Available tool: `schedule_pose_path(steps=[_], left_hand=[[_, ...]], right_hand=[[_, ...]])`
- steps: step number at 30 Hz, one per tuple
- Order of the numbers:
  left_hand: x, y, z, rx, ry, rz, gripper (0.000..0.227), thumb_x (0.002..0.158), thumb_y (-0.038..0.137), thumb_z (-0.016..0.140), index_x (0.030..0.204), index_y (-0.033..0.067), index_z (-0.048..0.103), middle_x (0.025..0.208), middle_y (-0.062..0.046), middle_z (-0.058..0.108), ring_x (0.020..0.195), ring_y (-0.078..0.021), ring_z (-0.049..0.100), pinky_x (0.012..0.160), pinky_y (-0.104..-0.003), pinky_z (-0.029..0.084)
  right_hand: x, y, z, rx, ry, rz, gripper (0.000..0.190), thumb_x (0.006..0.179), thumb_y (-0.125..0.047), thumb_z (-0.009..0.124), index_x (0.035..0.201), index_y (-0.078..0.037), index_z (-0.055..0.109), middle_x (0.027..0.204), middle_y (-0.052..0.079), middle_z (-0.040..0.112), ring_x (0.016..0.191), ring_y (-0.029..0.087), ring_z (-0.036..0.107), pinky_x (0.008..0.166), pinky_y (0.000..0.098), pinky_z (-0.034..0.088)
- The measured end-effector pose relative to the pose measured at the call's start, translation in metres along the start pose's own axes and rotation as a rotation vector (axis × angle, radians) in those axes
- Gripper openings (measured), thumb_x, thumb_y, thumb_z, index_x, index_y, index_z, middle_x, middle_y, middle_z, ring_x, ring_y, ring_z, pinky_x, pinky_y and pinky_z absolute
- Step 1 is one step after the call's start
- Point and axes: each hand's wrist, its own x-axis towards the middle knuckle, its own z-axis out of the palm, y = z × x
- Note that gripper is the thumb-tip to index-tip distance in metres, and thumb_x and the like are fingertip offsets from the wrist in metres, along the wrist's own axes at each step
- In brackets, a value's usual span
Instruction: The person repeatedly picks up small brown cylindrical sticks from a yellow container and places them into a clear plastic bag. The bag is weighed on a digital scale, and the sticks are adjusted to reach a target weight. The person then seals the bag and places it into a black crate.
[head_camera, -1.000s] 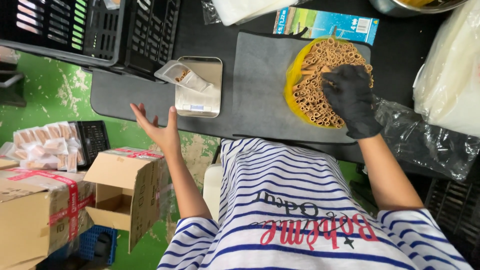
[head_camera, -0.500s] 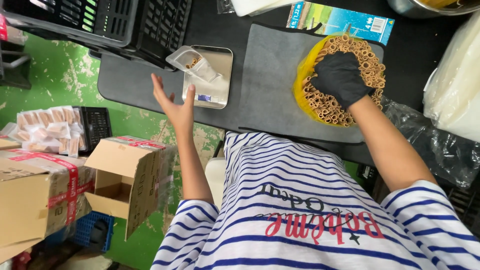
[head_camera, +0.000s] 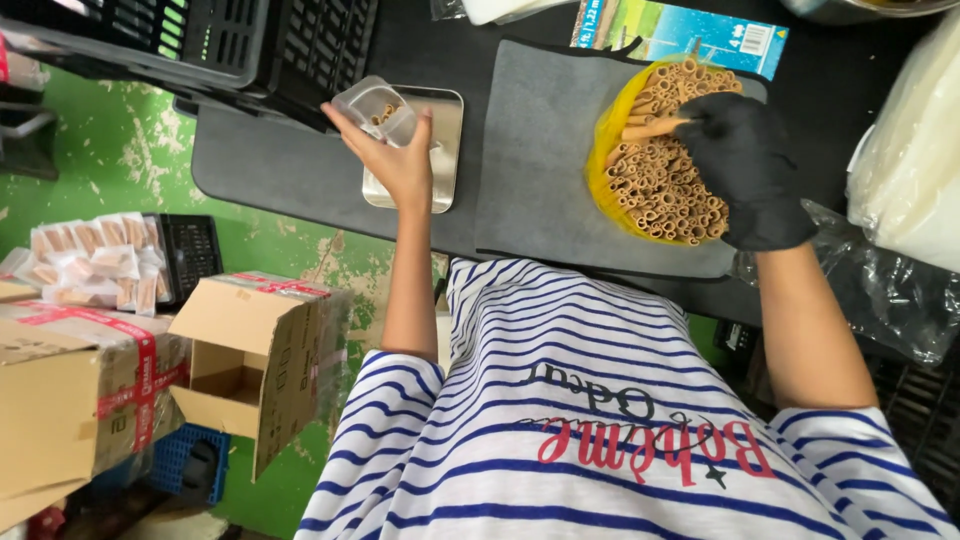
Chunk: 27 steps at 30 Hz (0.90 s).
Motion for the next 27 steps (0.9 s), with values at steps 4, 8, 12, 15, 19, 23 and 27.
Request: schedule_pose_path(steps=[4,8,12,15,19,23,27], left_hand=[[-0.007,0.011,0.002,0.075,-0.232,0.429,0.081,0.072,0.012,0.072,0.132,0.0124,0.018,0.128,-0.012,0.034,0.116,-0.0276,0.04,0.094,-0.038,0.039],[-0.029,0.047,0.006,0.15,-0.552,0.828,0.063,0.082,0.032,0.062,0.125,0.0025,0.027,0.116,-0.016,0.04,0.11,-0.0317,0.041,0.096,-0.043,0.035],[-0.049,0.047,0.021,0.246,-0.418,0.954,0.077,0.058,0.024,0.08,0.123,0.01,0.041,0.113,-0.01,0.047,0.11,-0.0243,0.041,0.101,-0.045,0.013],[-0.056,0.05,0.03,0.29,-0.377,1.173,0.038,0.086,0.038,0.041,0.118,0.0188,0.048,0.102,-0.009,0.05,0.101,-0.0235,0.045,0.1,-0.044,0.012],[-0.053,0.069,0.031,0.389,-0.337,1.338,0.031,0.087,0.018,0.038,0.117,0.0173,0.047,0.091,-0.006,0.051,0.088,-0.0189,0.051,0.095,-0.039,0.027],[-0.048,0.072,0.028,0.496,-0.31,1.44,0.032,0.084,0.011,0.048,0.116,0.0152,0.048,0.088,-0.006,0.051,0.084,-0.0178,0.05,0.093,-0.041,0.028],[-0.055,0.077,0.026,0.566,-0.334,1.391,0.04,0.084,0.008,0.046,0.122,0.015,0.041,0.092,-0.006,0.048,0.087,-0.0176,0.046,0.097,-0.043,0.018]], right_hand=[[-0.023,-0.045,-0.042,0.66,0.178,0.236,0.017,0.079,-0.004,0.062,0.095,-0.007,0.058,0.092,0.007,0.059,0.082,0.013,0.056,0.07,0.0224,0.047],[-0.047,-0.1,-0.064,0.884,0.256,0.205,0.018,0.077,0.002,0.065,0.089,-0.008,0.056,0.094,0.007,0.059,0.087,0.014,0.059,0.076,0.0208,0.053],[-0.041,-0.107,-0.027,1.079,0.229,0.315,0.024,0.066,0.007,0.069,0.087,0.003,0.06,0.073,0.017,0.056,0.074,0.025,0.059,0.066,0.0247,0.051],[-0.033,-0.086,0.02,1.185,0.22,0.467,0.023,0.064,0.001,0.071,0.084,-0.002,0.06,0.075,0.008,0.061,0.065,0.008,0.057,0.053,0.0175,0.048],[-0.034,-0.047,0.077,1.571,0.095,0.547,0.014,0.064,0.006,0.058,0.075,-0.002,0.056,0.06,0.008,0.048,0.045,0.01,0.04,0.04,0.0144,0.031],[-0.029,-0.042,0.095,1.716,0.075,0.603,0.005,0.073,0.001,0.053,0.077,-0.001,0.054,0.058,0.004,0.043,0.046,0.009,0.038,0.04,0.0152,0.028],[-0.034,-0.053,0.083,1.762,0.028,0.678,0.002,0.074,-0.001,0.053,0.074,-0.003,0.053,0.057,0.0,0.04,0.047,0.007,0.039,0.042,0.014,0.026]])
